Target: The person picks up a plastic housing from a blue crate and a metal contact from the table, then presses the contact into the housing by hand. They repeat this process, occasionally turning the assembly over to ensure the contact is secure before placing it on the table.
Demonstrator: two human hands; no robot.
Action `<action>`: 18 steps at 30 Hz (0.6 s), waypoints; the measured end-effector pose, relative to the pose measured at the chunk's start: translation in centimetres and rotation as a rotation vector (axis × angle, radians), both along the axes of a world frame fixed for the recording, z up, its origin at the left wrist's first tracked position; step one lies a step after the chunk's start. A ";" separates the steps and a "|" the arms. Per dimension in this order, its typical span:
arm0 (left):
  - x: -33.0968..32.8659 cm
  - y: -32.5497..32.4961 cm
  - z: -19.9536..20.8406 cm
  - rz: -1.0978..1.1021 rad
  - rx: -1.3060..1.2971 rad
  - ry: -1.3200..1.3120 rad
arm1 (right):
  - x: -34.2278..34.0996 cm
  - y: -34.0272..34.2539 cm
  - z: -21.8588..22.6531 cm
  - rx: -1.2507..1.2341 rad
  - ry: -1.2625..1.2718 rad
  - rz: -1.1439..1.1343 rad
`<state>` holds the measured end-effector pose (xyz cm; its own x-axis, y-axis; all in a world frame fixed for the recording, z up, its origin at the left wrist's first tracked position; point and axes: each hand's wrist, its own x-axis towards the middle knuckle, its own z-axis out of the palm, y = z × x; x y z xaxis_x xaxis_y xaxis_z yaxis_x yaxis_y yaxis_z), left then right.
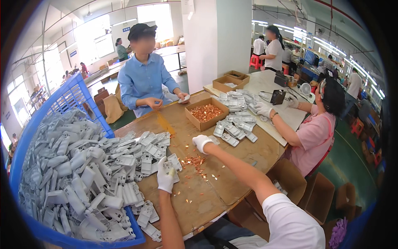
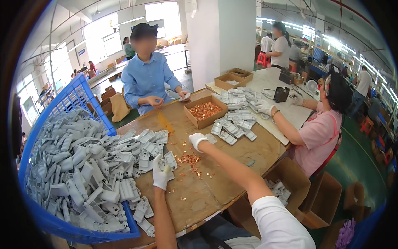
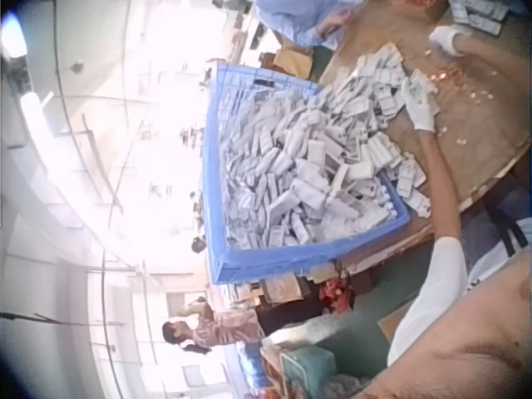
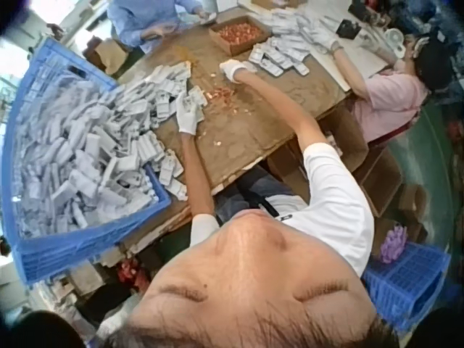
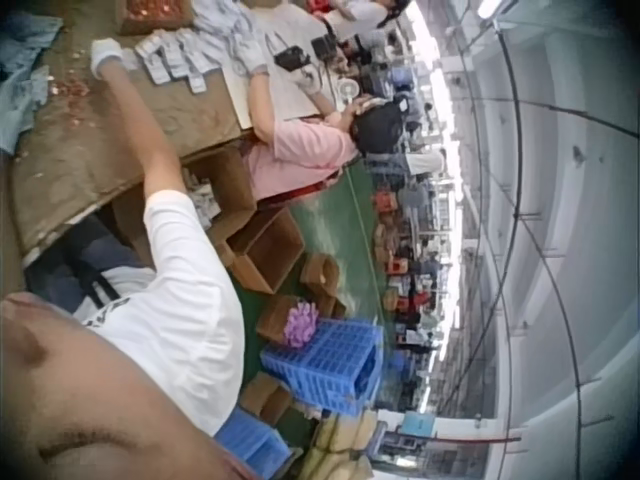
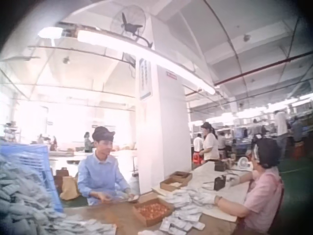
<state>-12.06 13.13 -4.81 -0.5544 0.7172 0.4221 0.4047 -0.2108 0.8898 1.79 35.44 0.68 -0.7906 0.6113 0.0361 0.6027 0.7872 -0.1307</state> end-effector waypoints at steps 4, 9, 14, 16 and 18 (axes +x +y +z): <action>0.1 0.1 -0.7 0.076 0.017 -0.046 | 1.0 0.0 -0.2 -0.143 0.127 0.003; 0.1 -0.3 -0.5 0.094 0.040 0.034 | 2.1 -0.4 0.0 -0.682 0.413 -0.099; 0.2 0.0 -0.7 -0.045 0.031 -0.135 | 2.6 0.9 -0.3 -0.857 0.455 -0.157; 0.2 0.4 -0.8 -0.017 0.030 -0.093 | 2.9 2.6 -0.8 -0.899 0.468 -0.093; -0.4 0.5 -1.4 -0.030 0.041 -0.058 | 2.5 3.3 -0.9 -0.893 0.438 -0.047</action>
